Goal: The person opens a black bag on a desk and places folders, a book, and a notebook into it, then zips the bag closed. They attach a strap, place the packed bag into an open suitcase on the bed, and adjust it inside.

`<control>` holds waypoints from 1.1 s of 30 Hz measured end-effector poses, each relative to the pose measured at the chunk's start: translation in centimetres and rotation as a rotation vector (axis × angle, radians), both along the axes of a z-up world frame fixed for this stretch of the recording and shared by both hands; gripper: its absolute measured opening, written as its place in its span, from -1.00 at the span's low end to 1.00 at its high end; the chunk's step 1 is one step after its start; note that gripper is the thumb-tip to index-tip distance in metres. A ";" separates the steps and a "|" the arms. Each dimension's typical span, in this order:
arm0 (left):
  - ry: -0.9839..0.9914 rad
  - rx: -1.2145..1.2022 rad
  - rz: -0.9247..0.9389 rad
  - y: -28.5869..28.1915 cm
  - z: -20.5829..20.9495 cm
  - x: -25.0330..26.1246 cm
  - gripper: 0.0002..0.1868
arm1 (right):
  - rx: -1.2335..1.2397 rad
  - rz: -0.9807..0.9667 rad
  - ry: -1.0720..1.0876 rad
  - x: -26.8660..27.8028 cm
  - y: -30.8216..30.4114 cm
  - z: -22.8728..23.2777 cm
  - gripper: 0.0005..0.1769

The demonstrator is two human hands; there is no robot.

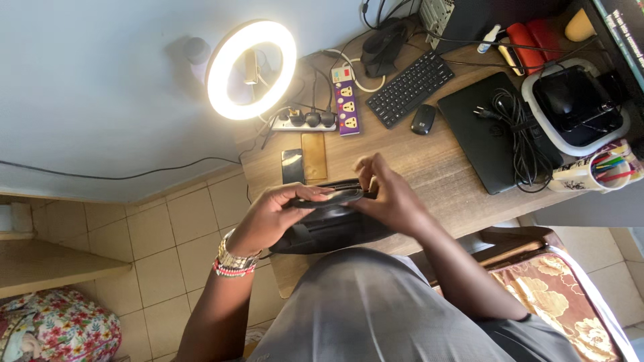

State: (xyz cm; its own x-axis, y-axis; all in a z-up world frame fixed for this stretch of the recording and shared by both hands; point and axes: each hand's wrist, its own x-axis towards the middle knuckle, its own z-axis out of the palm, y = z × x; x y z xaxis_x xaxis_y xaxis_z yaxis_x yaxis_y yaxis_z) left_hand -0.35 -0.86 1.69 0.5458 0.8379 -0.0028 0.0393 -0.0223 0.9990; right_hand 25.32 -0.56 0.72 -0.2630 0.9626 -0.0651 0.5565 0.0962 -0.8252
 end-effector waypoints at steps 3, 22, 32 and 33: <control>-0.119 -0.094 0.036 0.5 -1.9 -0.6 -0.79 | 0.040 0.124 0.179 1.1 0.2 0.0 -0.51; 0.497 0.564 0.077 -0.8 3.3 2.2 -0.39 | 0.371 0.151 0.386 0.7 -0.4 -1.0 -0.66; 0.358 0.842 0.204 -1.4 3.1 3.3 -0.42 | 0.462 0.156 0.356 2.2 -3.4 2.8 -0.48; 0.321 0.860 0.213 -1.4 3.0 3.3 -0.44 | 0.493 0.182 0.318 2.7 -3.6 3.4 -0.41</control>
State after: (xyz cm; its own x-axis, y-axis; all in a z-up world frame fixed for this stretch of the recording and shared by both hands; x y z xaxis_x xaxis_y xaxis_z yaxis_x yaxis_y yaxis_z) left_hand 2.95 -2.26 4.66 0.4614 0.7040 0.5399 0.3977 -0.7081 0.5835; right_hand 28.05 -4.20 4.11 -0.3596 0.7972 0.4849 0.2288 0.5791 -0.7825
